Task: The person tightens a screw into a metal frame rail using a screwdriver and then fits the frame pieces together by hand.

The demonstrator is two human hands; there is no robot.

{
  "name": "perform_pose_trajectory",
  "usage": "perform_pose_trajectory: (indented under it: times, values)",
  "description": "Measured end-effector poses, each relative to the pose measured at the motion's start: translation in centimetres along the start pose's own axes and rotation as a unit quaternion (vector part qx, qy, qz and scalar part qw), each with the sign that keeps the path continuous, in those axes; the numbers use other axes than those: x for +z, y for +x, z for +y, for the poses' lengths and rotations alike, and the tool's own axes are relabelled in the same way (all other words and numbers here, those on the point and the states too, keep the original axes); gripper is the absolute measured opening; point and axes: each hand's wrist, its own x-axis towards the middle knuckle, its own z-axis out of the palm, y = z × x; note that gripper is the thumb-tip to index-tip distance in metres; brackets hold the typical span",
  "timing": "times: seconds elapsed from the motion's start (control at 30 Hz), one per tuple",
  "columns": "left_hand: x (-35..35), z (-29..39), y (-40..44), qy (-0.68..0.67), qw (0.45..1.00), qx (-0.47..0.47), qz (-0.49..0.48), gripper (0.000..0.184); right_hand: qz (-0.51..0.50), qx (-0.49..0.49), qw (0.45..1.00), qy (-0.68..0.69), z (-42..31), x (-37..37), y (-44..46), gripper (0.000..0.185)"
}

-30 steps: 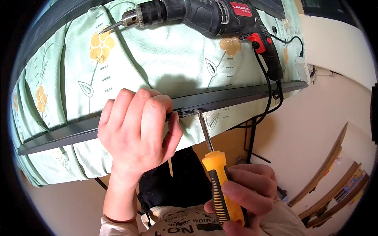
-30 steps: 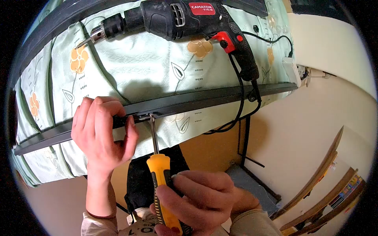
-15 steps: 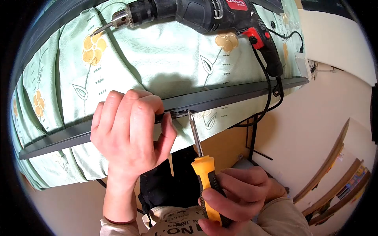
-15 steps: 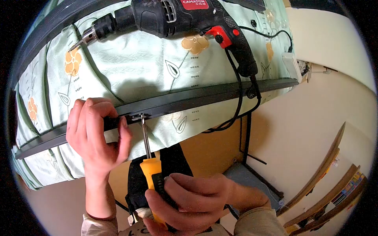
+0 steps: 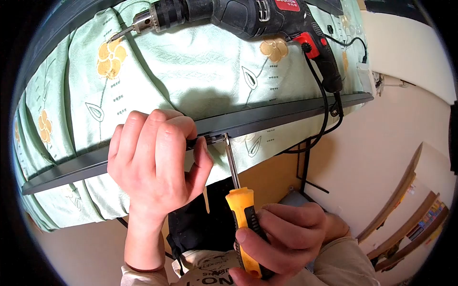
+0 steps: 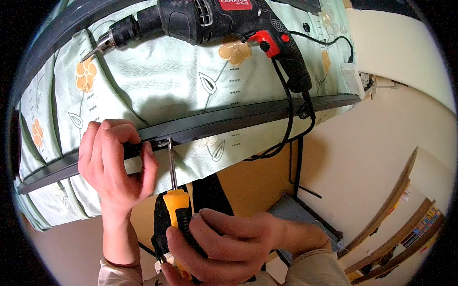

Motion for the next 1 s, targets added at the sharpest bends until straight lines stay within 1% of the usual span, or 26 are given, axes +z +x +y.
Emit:
perform_pose_trajectory:
  times: [0.07, 0.1, 0.17, 0.27, 0.37, 0.47, 0.5, 0.53, 0.63, 0.67, 0.7, 0.77, 0.8, 0.87, 0.97, 1.0]
  values:
    - [0.1, 0.0, 0.0, 0.003, 1.0, 0.007, 0.008, 0.023, 0.014, 0.033, 0.999, -0.006, 0.2, 0.2, -0.1, 0.033]
    - [0.1, -0.1, 0.0, 0.003, 1.0, 0.007, 0.009, 0.023, 0.024, -0.002, 1.0, -0.02, 1.0, 0.2, -0.1, 0.034]
    - [0.1, -0.1, -0.1, -0.004, 1.0, 0.002, 0.007, 0.023, 0.034, -0.037, 0.998, -0.032, 1.3, 0.4, -0.2, 0.034]
    - [0.1, -0.1, -0.1, 0.0, 1.0, 0.006, 0.011, 0.023, 0.056, 0.006, 0.998, -0.01, 1.3, 0.4, -0.1, 0.037]
    - [0.0, -0.1, -0.1, 0.003, 1.0, 0.004, 0.006, 0.023, 0.043, -0.03, 0.998, 0.023, 2.8, -0.4, 0.1, 0.041]
    - [0.0, -0.2, -0.3, 0.004, 1.0, 0.002, -0.001, 0.023, -0.01, -0.047, 0.997, 0.06, 1.9, -1.7, 1.3, 0.04]
    - [0.0, -0.2, -0.3, 0.005, 1.0, 0.002, 0.0, 0.023, -0.038, 0.094, 0.992, 0.081, -0.5, -2.1, 1.4, 0.045]
    - [0.0, -0.2, -0.3, 0.007, 1.0, 0.001, 0.0, 0.023, -0.066, 0.232, 0.965, 0.1, -2.0, -2.3, 1.5, 0.051]
    - [0.0, -0.1, -0.3, 0.014, 1.0, 0.002, 0.004, 0.022, -0.054, 0.253, 0.963, 0.074, -2.5, -2.0, 1.7, 0.056]
    - [0.0, -0.1, -0.3, 0.016, 1.0, 0.005, 0.006, 0.022, -0.054, 0.252, 0.963, 0.074, -1.1, -1.8, 1.4, 0.056]
    - [0.1, -0.2, -0.3, 0.017, 1.0, 0.005, 0.006, 0.022, -0.012, 0.105, 0.992, 0.074, 1.6, -1.4, 0.8, 0.045]
    - [0.4, -0.5, -0.3, 0.027, 0.999, 0.019, 0.033, 0.021, 0.03, -0.046, 0.996, 0.071, 3.7, -0.4, 0.5, 0.036]
    - [0.4, -0.5, -0.3, 0.027, 0.999, 0.019, 0.033, 0.021, 0.079, -0.054, 0.994, 0.056, 3.7, 0.6, 0.7, 0.035]
    - [0.3, -0.5, -0.3, 0.02, 0.999, 0.013, 0.026, 0.021, 0.127, -0.061, 0.989, 0.04, 3.5, 0.8, 1.3, 0.035]
    - [0.4, -0.6, -0.4, 0.022, 0.999, 0.013, 0.032, 0.02, 0.076, -0.015, 0.995, 0.057, 2.9, 0.2, 2.2, 0.036]
    - [0.4, -0.5, -0.3, 0.022, 0.999, 0.013, 0.032, 0.02, 0.094, -0.011, 0.994, 0.049, 2.8, 0.6, 1.7, 0.036]
